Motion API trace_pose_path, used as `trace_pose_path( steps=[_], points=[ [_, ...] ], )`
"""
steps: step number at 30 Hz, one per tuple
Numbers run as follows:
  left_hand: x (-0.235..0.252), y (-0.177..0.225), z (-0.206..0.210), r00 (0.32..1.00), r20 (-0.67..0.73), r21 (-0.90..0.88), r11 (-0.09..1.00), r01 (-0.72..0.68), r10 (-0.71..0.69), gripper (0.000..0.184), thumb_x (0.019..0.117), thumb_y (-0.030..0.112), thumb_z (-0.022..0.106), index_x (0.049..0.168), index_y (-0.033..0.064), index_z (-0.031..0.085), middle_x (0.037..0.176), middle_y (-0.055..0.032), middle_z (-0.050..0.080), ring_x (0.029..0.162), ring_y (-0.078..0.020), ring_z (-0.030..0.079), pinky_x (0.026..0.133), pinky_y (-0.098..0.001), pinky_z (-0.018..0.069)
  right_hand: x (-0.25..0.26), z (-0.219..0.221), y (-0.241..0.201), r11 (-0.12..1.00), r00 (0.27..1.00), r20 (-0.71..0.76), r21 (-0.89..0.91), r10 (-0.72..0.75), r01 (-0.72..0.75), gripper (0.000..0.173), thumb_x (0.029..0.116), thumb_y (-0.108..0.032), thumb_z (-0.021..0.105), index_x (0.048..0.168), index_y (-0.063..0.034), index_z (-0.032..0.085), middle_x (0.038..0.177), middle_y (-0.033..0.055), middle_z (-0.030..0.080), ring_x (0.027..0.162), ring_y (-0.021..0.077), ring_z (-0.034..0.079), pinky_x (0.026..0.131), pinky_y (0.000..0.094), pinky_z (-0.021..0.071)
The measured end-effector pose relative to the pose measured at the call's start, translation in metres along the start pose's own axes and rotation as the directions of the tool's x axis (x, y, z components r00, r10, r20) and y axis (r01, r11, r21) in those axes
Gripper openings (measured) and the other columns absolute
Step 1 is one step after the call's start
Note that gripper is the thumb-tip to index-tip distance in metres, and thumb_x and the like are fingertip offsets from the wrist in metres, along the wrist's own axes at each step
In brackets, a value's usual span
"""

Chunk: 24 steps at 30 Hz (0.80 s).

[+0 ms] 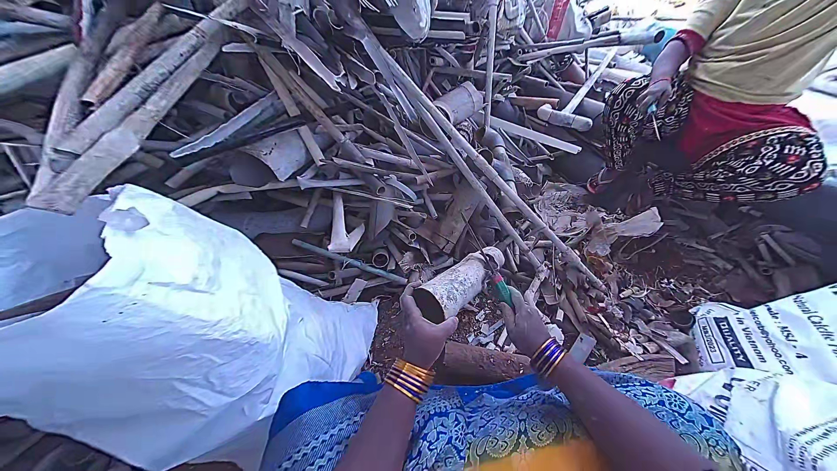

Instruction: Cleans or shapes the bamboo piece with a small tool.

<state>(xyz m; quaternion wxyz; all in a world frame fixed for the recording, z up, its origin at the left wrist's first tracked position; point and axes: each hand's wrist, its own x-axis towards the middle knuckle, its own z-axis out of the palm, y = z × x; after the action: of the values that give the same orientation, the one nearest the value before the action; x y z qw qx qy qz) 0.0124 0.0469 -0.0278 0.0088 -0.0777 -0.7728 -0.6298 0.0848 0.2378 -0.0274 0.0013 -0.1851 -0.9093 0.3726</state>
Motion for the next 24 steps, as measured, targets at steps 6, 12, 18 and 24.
trace_pose_path(
  steps=[6,12,18,24],
  points=[
    [-0.004,0.002,0.002,0.998,0.018,0.008,0.998,-0.059,0.058,0.106,0.0539,0.007,0.08,0.147,-0.0091,0.033,0.142,-0.0308,0.048,0.126,-0.0312,0.056,0.102,-0.0418,0.0489,0.01,-0.017,0.005,0.544,0.98,-0.077,0.838,0.186,-0.038,0.034,0.1123,-0.015,0.033,0.139,0.002,0.044,0.075,0.0002,0.054,0.047,0.0031,0.046,0.043,0.0181,0.0415],
    [-0.003,-0.005,0.005,1.0,-0.004,-0.023,1.0,-0.012,0.011,0.108,0.0519,0.011,0.079,0.147,-0.0079,0.033,0.141,-0.0291,0.05,0.124,-0.0288,0.057,0.101,-0.0413,0.0496,-0.01,0.003,-0.008,0.608,0.989,0.143,0.784,0.026,-0.129,0.051,0.1111,-0.017,0.036,0.16,-0.0028,0.027,0.066,-0.0024,0.049,0.044,0.0047,0.041,0.041,0.0205,0.038],
    [0.002,-0.009,0.001,1.0,-0.01,-0.045,0.999,-0.019,0.019,0.108,0.0525,0.009,0.078,0.148,-0.0064,0.03,0.14,-0.0269,0.05,0.122,-0.024,0.058,0.099,-0.0372,0.0511,-0.003,-0.003,-0.014,0.449,0.975,-0.001,0.887,0.224,-0.102,0.047,0.1138,-0.017,0.032,0.159,-0.0047,0.029,0.067,-0.0001,0.048,0.041,0.0047,0.039,0.037,0.0194,0.0348],
    [0.004,-0.006,0.001,0.997,-0.048,-0.06,0.996,0.063,-0.066,0.109,0.0548,0.008,0.078,0.151,-0.004,0.028,0.14,-0.0264,0.051,0.122,-0.0253,0.058,0.099,-0.0406,0.0508,-0.02,0.007,-0.015,0.575,0.987,0.145,0.814,-0.061,-0.084,0.052,0.1093,-0.017,0.038,0.158,-0.0021,0.031,0.066,-0.0038,0.048,0.045,0.0036,0.04,0.042,0.0197,0.0361]
  ],
)
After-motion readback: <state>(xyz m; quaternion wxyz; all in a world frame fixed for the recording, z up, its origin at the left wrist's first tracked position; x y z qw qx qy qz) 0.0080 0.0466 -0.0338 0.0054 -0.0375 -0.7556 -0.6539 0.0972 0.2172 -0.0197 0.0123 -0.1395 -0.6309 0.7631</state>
